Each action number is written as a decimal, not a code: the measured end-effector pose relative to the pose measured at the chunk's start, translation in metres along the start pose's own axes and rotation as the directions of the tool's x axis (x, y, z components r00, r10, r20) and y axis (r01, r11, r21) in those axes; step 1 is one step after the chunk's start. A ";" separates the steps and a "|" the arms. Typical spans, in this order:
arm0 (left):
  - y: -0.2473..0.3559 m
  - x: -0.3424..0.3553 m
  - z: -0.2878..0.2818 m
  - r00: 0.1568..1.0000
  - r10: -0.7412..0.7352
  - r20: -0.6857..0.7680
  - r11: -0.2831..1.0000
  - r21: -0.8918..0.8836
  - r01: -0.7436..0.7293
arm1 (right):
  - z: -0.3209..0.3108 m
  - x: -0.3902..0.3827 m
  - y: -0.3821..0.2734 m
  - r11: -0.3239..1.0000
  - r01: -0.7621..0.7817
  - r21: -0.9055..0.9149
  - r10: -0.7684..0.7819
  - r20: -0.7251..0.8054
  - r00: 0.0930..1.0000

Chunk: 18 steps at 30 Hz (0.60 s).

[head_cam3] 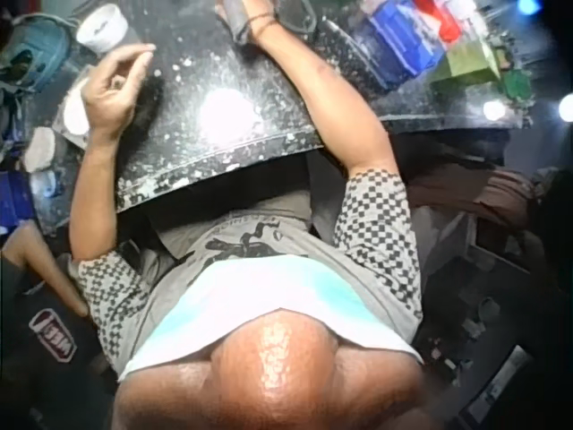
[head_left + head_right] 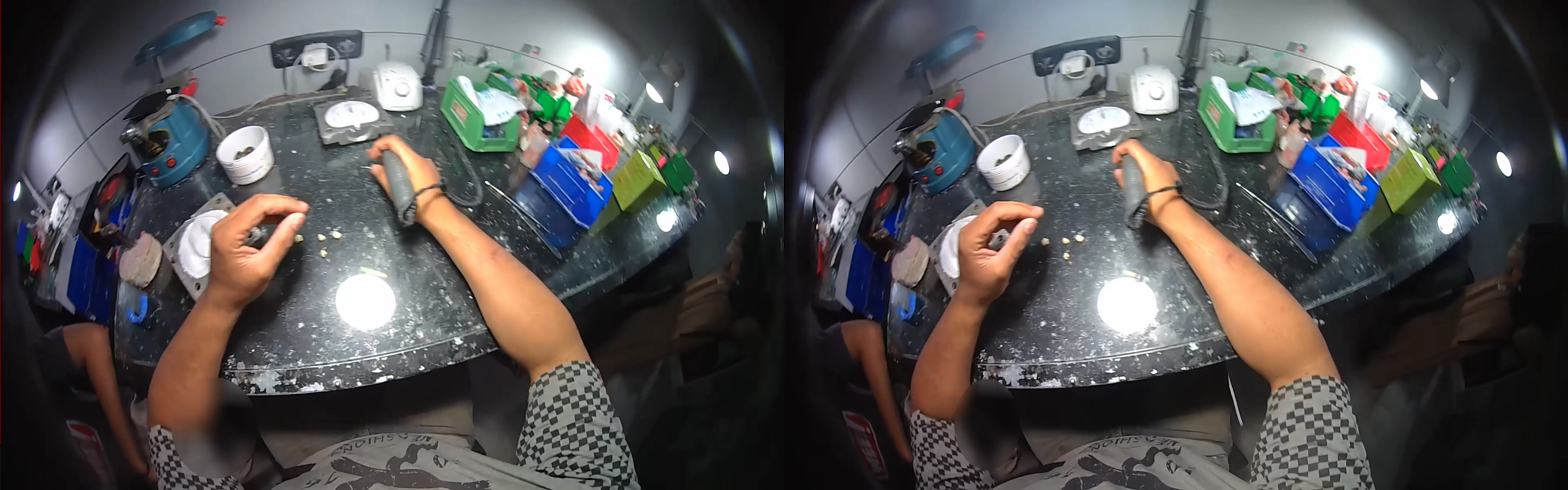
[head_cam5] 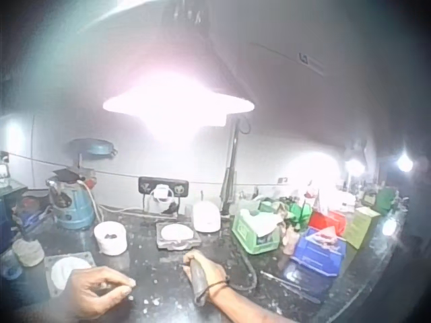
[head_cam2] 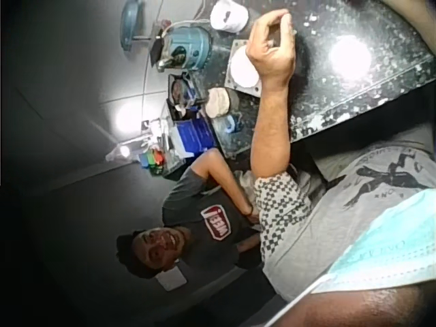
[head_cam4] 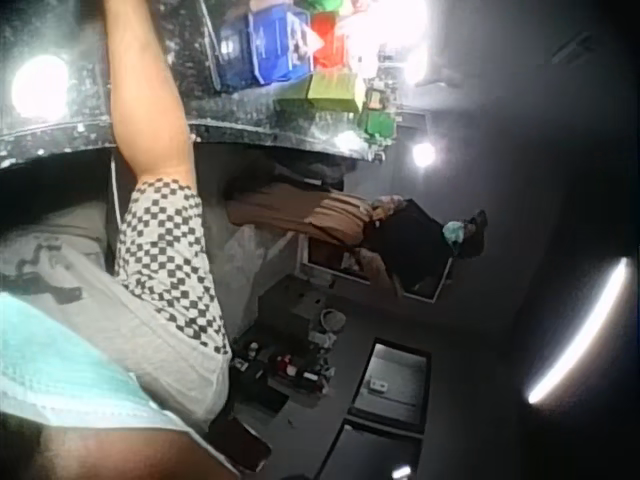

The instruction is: The person applies and smooths white material inside a metal dental flask using a metal tool and then holds a dental handpiece while handling small white dental components on a laboratory bench.

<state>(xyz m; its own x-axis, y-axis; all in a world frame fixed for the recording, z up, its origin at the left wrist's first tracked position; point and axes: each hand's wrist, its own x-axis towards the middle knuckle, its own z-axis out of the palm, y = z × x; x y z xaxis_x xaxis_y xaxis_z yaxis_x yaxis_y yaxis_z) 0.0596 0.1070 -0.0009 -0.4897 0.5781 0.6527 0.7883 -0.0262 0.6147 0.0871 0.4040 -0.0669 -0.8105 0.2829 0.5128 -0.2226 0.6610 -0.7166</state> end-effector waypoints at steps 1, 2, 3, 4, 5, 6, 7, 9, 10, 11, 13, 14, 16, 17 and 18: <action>0.000 -0.001 -0.001 0.999 -0.043 0.009 0.999 0.004 0.043 | 0.003 0.000 0.003 0.991 0.091 -0.102 -0.092 -0.008 0.996; -0.003 -0.003 -0.003 0.999 -0.030 -0.015 0.999 0.020 0.031 | 0.006 -0.001 0.005 0.993 0.076 -0.093 -0.075 0.013 0.997; -0.001 -0.002 -0.007 0.999 -0.046 -0.012 0.998 0.029 0.047 | 0.007 -0.001 0.002 0.995 0.066 -0.077 -0.064 0.032 0.997; -0.002 -0.001 -0.006 0.998 -0.061 -0.019 0.998 0.002 0.061 | 0.004 -0.002 0.001 1.000 0.025 -0.014 -0.025 0.054 0.998; -0.002 0.000 -0.008 0.997 -0.073 -0.029 0.997 -0.013 0.072 | 0.001 -0.002 -0.005 0.998 -0.007 0.059 0.003 0.075 0.997; -0.002 0.001 -0.010 0.996 -0.088 0.001 0.996 -0.003 0.088 | -0.001 -0.003 -0.006 0.999 0.051 -0.006 -0.051 0.039 0.998; -0.002 0.001 -0.009 0.997 -0.079 0.010 0.997 -0.008 0.079 | -0.003 -0.005 -0.005 0.999 0.048 -0.012 -0.047 0.027 0.998; -0.001 0.000 -0.009 0.997 -0.081 0.009 0.997 -0.009 0.081 | -0.003 -0.006 -0.008 0.998 0.033 -0.053 -0.033 0.011 0.999; 0.000 0.001 -0.009 0.997 -0.076 0.012 0.997 -0.009 0.076 | -0.004 -0.007 -0.009 0.997 -0.042 -0.067 0.046 0.050 0.998; 0.000 0.000 -0.009 0.998 -0.066 0.001 0.998 -0.012 0.066 | -0.004 -0.008 -0.009 0.997 -0.041 -0.067 0.045 0.050 0.998; 0.001 -0.001 -0.009 0.998 -0.057 -0.013 0.998 -0.012 0.057 | -0.004 -0.009 -0.008 0.999 -0.050 -0.015 0.051 0.078 0.996; 0.001 -0.002 -0.009 0.998 -0.063 -0.007 0.998 -0.019 0.063 | -0.004 -0.009 -0.010 0.996 -0.072 -0.047 0.077 0.120 0.990; 0.000 -0.002 -0.006 0.998 -0.065 0.004 0.998 -0.027 0.065 | -0.005 -0.012 -0.005 0.998 -0.060 -0.014 0.061 0.122 0.991; 0.001 -0.001 -0.004 0.998 -0.069 0.009 0.997 -0.029 0.069 | -0.006 -0.012 -0.006 0.999 -0.049 0.015 0.047 0.108 0.993; -0.001 -0.001 -0.005 0.997 -0.079 0.023 0.996 -0.027 0.079 | -0.007 -0.012 -0.008 0.998 -0.055 0.007 0.054 0.117 0.992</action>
<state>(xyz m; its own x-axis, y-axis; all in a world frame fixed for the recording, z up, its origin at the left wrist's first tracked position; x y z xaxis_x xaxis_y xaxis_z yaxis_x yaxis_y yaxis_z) 0.0580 0.1025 -0.0003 -0.5416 0.5969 0.5919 0.7366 -0.0023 0.6763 0.1023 0.4001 -0.0641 -0.8792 0.2345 0.4148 -0.1815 0.6400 -0.7466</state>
